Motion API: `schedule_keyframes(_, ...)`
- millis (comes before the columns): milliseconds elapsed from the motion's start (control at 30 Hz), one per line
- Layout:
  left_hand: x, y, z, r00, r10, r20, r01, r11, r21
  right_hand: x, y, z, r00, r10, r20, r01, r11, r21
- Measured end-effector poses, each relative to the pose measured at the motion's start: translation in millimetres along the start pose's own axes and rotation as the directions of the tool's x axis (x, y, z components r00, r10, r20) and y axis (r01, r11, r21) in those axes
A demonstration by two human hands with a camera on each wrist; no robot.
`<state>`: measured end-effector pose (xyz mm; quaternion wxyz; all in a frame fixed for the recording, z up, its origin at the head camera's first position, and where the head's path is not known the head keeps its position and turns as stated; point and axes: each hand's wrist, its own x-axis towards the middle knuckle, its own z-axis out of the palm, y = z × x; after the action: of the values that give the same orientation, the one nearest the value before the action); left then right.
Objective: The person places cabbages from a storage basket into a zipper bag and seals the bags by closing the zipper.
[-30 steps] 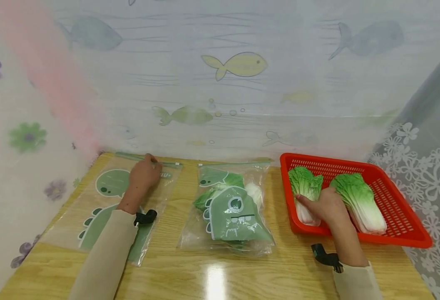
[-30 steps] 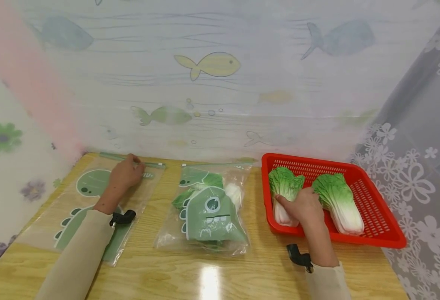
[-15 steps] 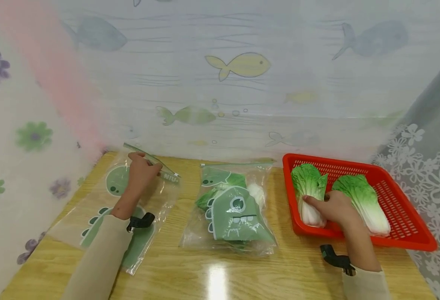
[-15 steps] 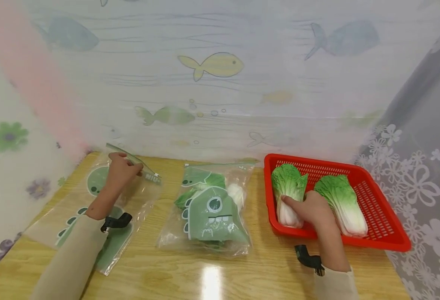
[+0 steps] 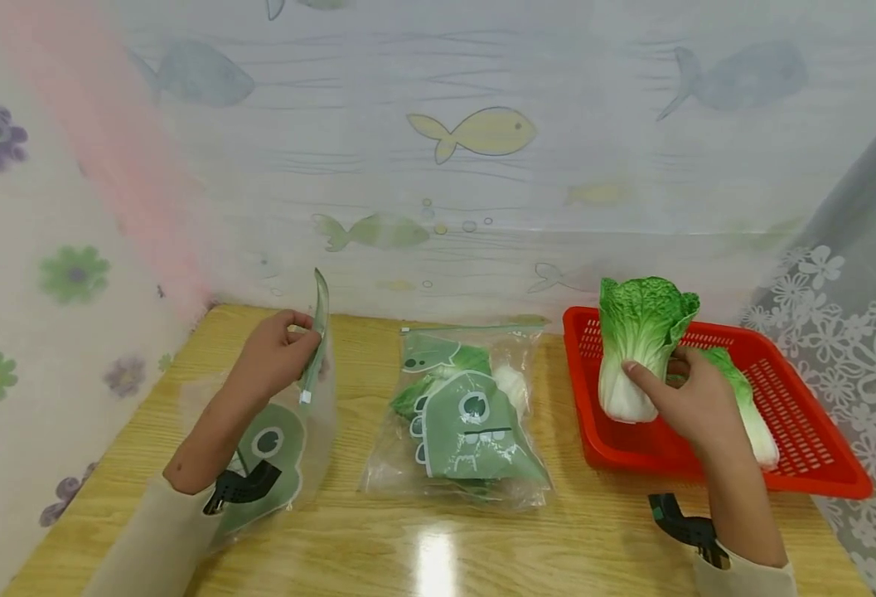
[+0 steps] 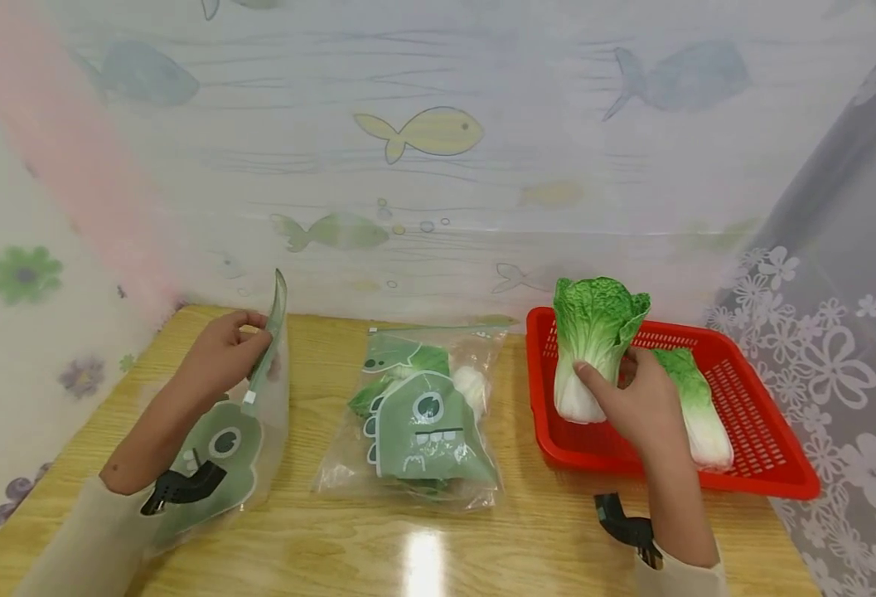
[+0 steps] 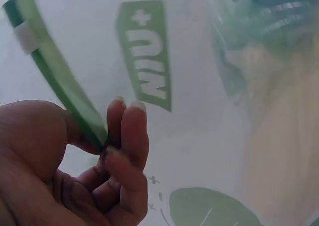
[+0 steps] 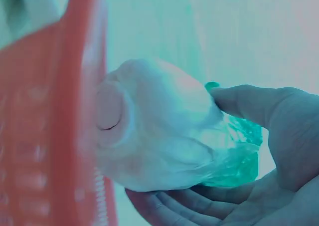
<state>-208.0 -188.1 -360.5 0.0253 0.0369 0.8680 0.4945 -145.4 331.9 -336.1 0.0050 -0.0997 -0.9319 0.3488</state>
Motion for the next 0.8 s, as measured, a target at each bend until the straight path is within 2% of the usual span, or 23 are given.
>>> schedule_keyframes(200, -29.6, 34.0, 13.2, 0.988, 0.155, 0.004, -0.155, 0.988, 0.019, -15.2, -18.5, 2.5, 0.998, -0.062, 0.002, 0.060, 0.979, 0.196)
schedule_keyframes(267, -37.6, 45.3, 19.3, 0.982, 0.189, -0.006, -0.188, 0.982, 0.008, -20.8, -23.6, 5.1, 0.994, -0.112, 0.012, 0.105, 0.959, 0.265)
schedule_keyframes(333, -44.1, 56.8, 25.7, 0.980, 0.201, -0.004, -0.201, 0.979, -0.031, -25.7, -28.6, 10.6, 0.983, -0.181, 0.018, 0.162, 0.917, 0.364)
schedule_keyframes(400, -49.3, 66.5, 32.5, 0.980, 0.197, 0.017, -0.195, 0.976, -0.095, -30.3, -33.5, 18.5, 0.965, -0.261, 0.026, 0.217, 0.851, 0.479)
schedule_keyframes(467, -53.5, 74.8, 39.4, 0.980, 0.191, 0.052, -0.181, 0.971, -0.154, -34.0, -39.5, 28.5, 0.941, -0.338, 0.030, 0.250, 0.750, 0.612)
schedule_keyframes(533, -56.9, 81.8, 45.5, 0.979, 0.184, 0.086, -0.165, 0.968, -0.190, -37.7, -47.8, 37.6, 0.918, -0.396, 0.039, 0.246, 0.644, 0.725)
schedule_keyframes(633, -59.9, 91.5, 52.7, 0.973, 0.201, 0.115, -0.175, 0.964, -0.201, -42.8, -64.1, 49.5, 0.886, -0.461, 0.046, 0.225, 0.514, 0.828)
schedule_keyframes(700, -60.8, 97.6, 56.8, 0.966, 0.225, 0.129, -0.195, 0.958, -0.211, -45.8, -76.7, 56.1, 0.863, -0.504, 0.031, 0.228, 0.444, 0.866)
schedule_keyframes(800, -61.0, 105.1, 63.7, 0.955, 0.258, 0.148, -0.222, 0.949, -0.222, -50.1, -95.0, 64.7, 0.828, -0.561, 0.002, 0.245, 0.365, 0.898)
